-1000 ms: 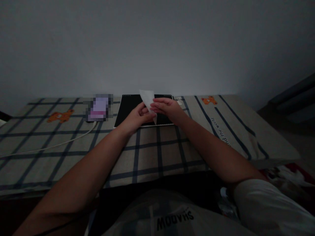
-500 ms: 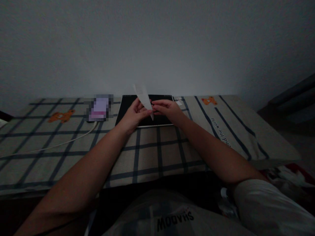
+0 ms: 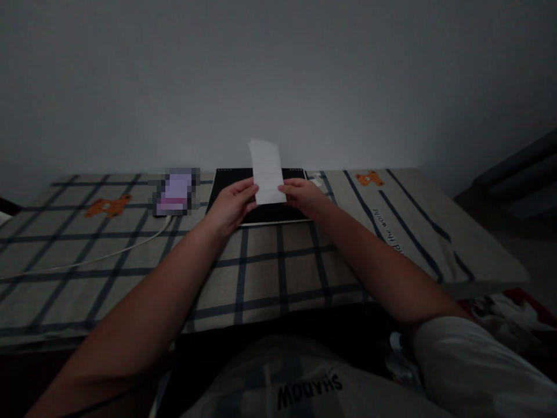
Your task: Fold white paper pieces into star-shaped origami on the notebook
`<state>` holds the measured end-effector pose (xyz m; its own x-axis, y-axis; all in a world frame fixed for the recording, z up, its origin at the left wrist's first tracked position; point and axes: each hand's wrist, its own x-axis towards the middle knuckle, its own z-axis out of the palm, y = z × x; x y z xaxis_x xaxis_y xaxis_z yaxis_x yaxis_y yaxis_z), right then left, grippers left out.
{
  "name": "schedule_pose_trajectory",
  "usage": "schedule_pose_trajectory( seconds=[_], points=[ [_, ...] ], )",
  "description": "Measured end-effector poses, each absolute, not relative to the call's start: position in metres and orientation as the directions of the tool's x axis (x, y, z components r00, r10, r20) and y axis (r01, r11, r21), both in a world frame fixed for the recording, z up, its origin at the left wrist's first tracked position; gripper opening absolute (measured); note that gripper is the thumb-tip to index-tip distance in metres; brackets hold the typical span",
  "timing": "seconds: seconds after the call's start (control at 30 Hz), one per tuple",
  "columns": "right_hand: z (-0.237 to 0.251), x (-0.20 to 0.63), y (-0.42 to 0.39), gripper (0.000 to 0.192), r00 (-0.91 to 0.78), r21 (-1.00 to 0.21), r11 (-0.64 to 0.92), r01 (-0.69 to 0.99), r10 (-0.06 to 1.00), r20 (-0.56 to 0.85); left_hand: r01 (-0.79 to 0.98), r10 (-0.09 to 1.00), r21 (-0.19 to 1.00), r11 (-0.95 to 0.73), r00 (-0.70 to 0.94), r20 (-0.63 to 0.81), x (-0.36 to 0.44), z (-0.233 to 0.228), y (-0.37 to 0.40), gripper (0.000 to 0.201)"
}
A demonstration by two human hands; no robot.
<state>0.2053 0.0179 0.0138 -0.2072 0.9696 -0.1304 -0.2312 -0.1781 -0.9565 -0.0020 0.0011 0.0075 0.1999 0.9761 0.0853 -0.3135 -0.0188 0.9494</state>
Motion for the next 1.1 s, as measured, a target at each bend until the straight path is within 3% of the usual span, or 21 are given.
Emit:
schedule_pose_trajectory(
  seconds=[0.13, 0.27, 0.47, 0.57, 0.7, 0.83, 0.97, 1.1],
  points=[
    [0.011, 0.207, 0.019, 0.017, -0.184, -0.970, -0.167, -0.178, 0.974, -0.134, -0.213, 0.996, 0.977, 0.009, 0.091, 0.011, -0.003, 0.005, 0.003, 0.030],
    [0.009, 0.207, 0.020, 0.021, -0.165, -0.981, -0.145, -0.128, 0.979, -0.124, -0.154, 0.996, 0.988, -0.002, 0.089, 0.016, -0.001, 0.005, 0.001, 0.035],
    [0.014, 0.204, 0.015, 0.012, -0.219, -0.975, -0.176, -0.138, 0.965, -0.143, -0.202, 0.999, 0.978, -0.046, 0.019, 0.051, 0.001, 0.007, 0.002, 0.034],
    [0.017, 0.205, 0.014, 0.019, -0.200, -0.977, -0.173, -0.123, 0.969, -0.147, -0.243, 0.998, 0.969, -0.046, 0.020, 0.052, -0.002, 0.011, 0.003, 0.033],
    [0.016, 0.212, 0.018, 0.025, -0.200, -0.992, -0.130, -0.007, 0.972, -0.126, -0.249, 0.996, 0.965, -0.084, -0.042, 0.076, -0.011, 0.018, 0.007, 0.033],
    [0.013, 0.219, 0.025, 0.021, -0.158, -0.992, -0.051, 0.115, 0.985, -0.069, -0.108, 0.994, 0.993, -0.057, -0.100, 0.046, -0.021, 0.019, 0.013, 0.032],
    [0.011, 0.223, 0.031, 0.017, -0.086, -0.999, -0.038, 0.036, 0.995, -0.041, -0.025, 0.994, 1.000, -0.006, -0.107, 0.004, -0.023, 0.014, 0.018, 0.022],
    [0.010, 0.227, 0.033, 0.018, -0.164, -0.994, -0.104, -0.033, 0.982, -0.097, -0.043, 0.991, 0.998, -0.047, -0.124, 0.041, -0.024, 0.011, 0.020, 0.025]
  ],
)
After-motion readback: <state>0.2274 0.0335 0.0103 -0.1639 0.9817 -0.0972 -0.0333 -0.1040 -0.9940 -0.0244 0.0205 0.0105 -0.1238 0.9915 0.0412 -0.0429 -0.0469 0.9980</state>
